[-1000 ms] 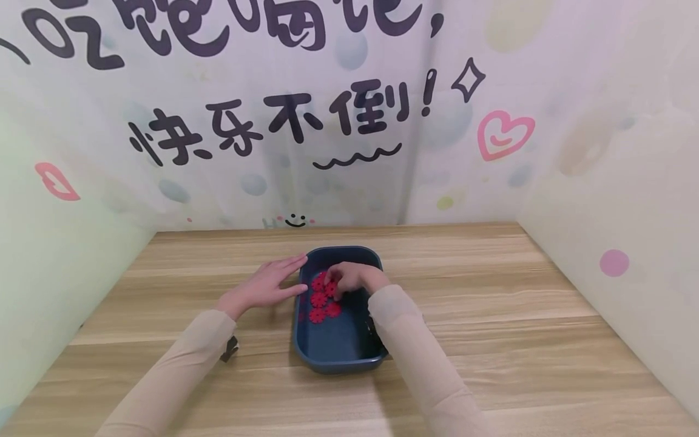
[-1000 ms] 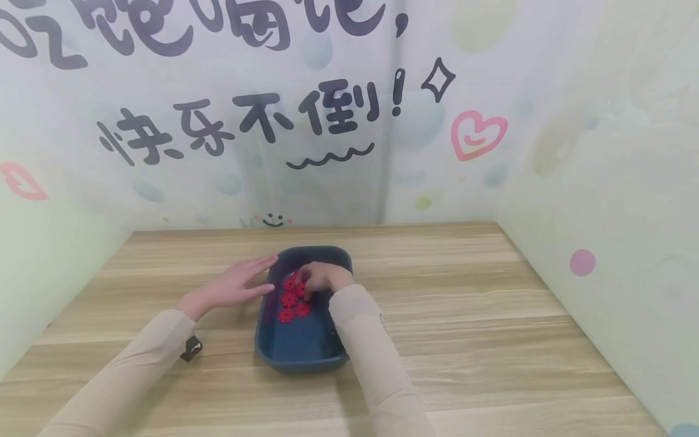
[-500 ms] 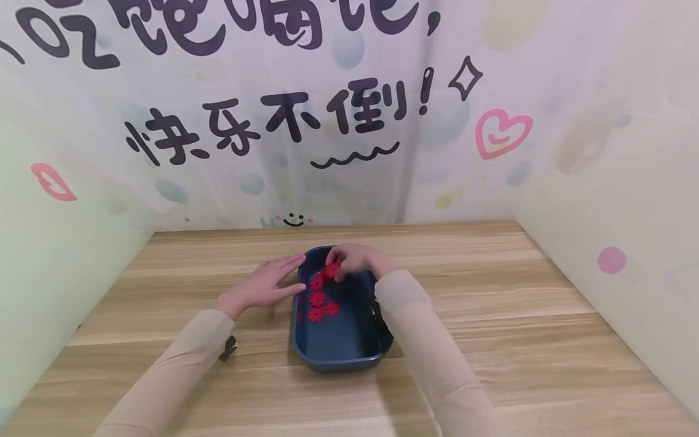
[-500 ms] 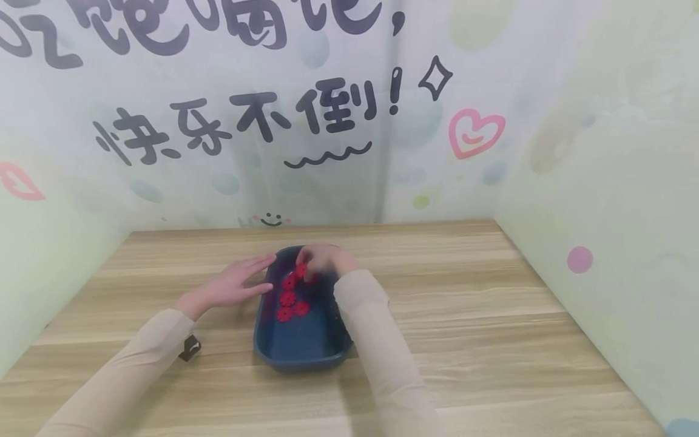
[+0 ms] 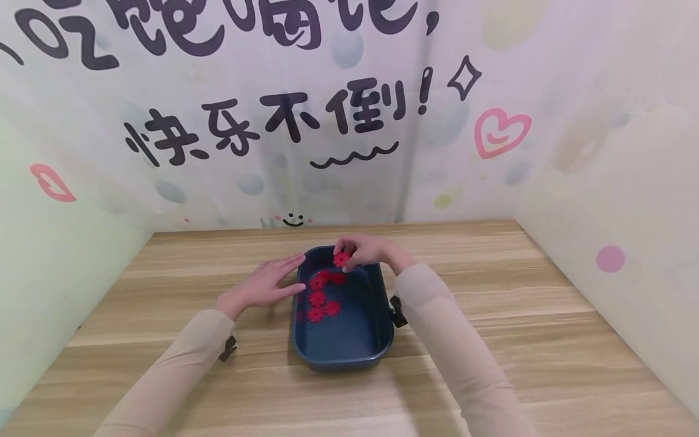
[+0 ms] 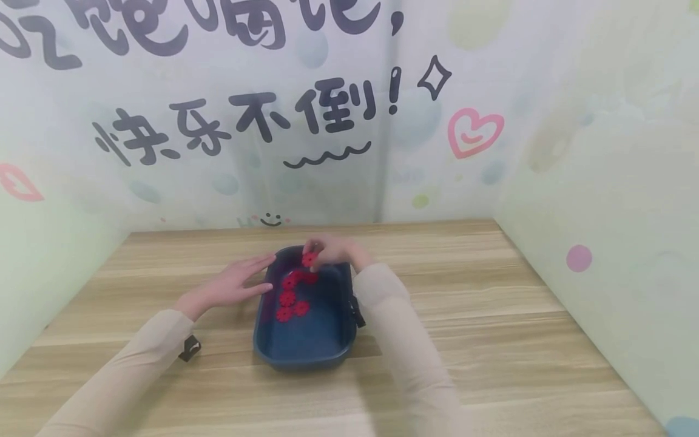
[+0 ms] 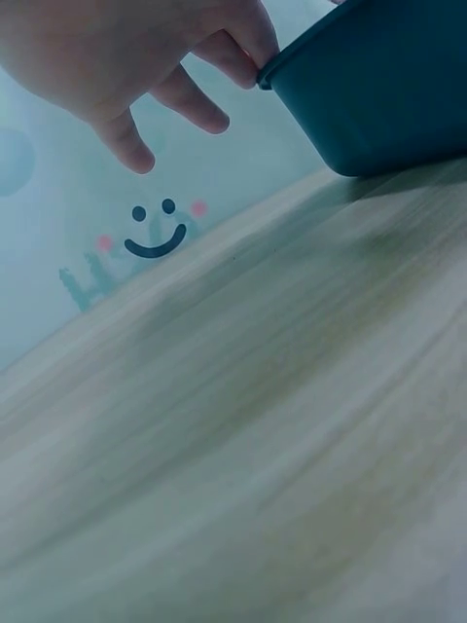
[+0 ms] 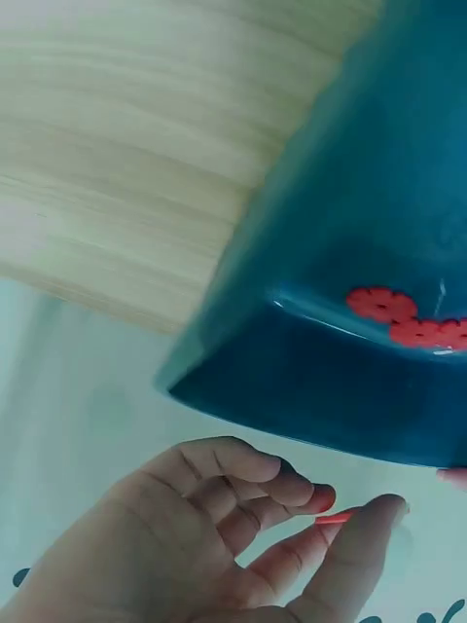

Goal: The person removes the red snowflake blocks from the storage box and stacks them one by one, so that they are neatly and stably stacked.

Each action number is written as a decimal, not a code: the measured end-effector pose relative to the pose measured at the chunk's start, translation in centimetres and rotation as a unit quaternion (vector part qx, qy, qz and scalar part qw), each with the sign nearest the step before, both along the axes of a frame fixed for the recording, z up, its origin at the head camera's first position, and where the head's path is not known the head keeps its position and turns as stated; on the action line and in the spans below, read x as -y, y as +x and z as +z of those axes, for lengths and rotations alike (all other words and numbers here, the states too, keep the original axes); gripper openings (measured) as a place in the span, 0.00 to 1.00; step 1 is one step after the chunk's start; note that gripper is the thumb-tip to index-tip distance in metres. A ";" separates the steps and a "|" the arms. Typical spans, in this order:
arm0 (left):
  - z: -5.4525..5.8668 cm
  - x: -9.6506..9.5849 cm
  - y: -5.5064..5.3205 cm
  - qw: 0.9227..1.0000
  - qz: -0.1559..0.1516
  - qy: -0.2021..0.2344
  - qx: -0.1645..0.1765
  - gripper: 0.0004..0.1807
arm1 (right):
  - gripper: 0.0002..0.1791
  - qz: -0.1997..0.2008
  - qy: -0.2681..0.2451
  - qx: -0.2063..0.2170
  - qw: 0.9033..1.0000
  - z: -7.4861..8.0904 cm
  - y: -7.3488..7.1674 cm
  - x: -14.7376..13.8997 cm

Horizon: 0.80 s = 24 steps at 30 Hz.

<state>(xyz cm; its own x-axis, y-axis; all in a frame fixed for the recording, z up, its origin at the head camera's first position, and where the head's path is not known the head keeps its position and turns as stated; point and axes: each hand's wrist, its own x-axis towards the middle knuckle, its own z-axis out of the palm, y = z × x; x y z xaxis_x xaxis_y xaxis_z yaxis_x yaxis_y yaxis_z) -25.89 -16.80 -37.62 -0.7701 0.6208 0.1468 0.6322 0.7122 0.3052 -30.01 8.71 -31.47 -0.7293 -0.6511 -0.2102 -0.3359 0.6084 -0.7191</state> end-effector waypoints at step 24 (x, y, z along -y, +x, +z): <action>-0.1 0.1 0.0 1.000 0.005 0.003 -0.001 0.37 | 0.18 0.004 -0.070 -0.045 0.997 -2.2 0.9 -6.0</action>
<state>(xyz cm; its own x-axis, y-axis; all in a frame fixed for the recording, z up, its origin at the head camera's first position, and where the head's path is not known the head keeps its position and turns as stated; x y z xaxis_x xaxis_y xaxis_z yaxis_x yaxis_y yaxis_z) -25.89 -16.93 -37.75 -0.7760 0.6121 0.1521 0.6256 0.7164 0.3089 -29.11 14.73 -33.69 -0.7356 -0.6755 -0.0506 -0.4076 0.5011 -0.7634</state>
